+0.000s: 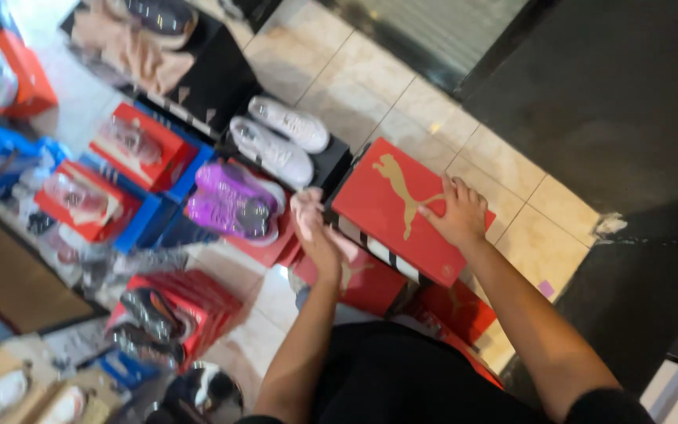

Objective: Inspecting and organizing shoes by opening boxes, checking contents, and closing them

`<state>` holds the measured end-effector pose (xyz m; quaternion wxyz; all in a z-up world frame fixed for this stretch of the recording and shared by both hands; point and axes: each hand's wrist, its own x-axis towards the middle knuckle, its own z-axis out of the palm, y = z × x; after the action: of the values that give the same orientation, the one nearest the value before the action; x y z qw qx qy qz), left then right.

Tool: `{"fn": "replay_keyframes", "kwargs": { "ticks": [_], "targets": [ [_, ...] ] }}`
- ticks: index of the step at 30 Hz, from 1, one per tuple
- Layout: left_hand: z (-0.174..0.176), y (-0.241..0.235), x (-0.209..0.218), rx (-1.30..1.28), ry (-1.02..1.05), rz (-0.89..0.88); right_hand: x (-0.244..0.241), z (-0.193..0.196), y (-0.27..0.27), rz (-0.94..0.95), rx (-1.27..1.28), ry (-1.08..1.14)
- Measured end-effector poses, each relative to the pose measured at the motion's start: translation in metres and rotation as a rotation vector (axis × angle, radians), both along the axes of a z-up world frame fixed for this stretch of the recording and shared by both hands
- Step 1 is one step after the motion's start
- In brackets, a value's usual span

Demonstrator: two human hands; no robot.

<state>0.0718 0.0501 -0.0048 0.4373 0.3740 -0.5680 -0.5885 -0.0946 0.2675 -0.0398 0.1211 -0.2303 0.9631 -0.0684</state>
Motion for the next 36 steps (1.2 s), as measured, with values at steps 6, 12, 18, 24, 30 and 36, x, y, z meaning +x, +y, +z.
{"fn": "replay_keyframes", "kwargs": {
  "ticks": [6,12,18,24,30,36],
  "targets": [
    [-0.147,0.082,-0.03,0.576,-0.413,0.038,0.003,-0.018,-0.003,0.007,0.095,0.025],
    [-0.144,0.21,0.024,0.764,-0.019,-0.29,0.0,-0.021,0.002,-0.018,0.097,-0.015],
    [-0.109,0.166,0.002,0.732,-0.04,-0.267,0.008,-0.016,0.001,-0.014,0.058,-0.004],
    [-0.082,0.153,-0.017,0.826,-0.112,-0.066,0.012,-0.013,-0.002,-0.009,0.057,0.007],
    [-0.062,0.226,0.024,1.246,0.015,-0.241,0.009,-0.016,0.006,-0.008,0.038,0.039],
    [-0.044,0.083,0.054,1.18,0.35,-0.686,0.012,-0.021,0.008,0.038,-0.034,0.129]
  ]
}}
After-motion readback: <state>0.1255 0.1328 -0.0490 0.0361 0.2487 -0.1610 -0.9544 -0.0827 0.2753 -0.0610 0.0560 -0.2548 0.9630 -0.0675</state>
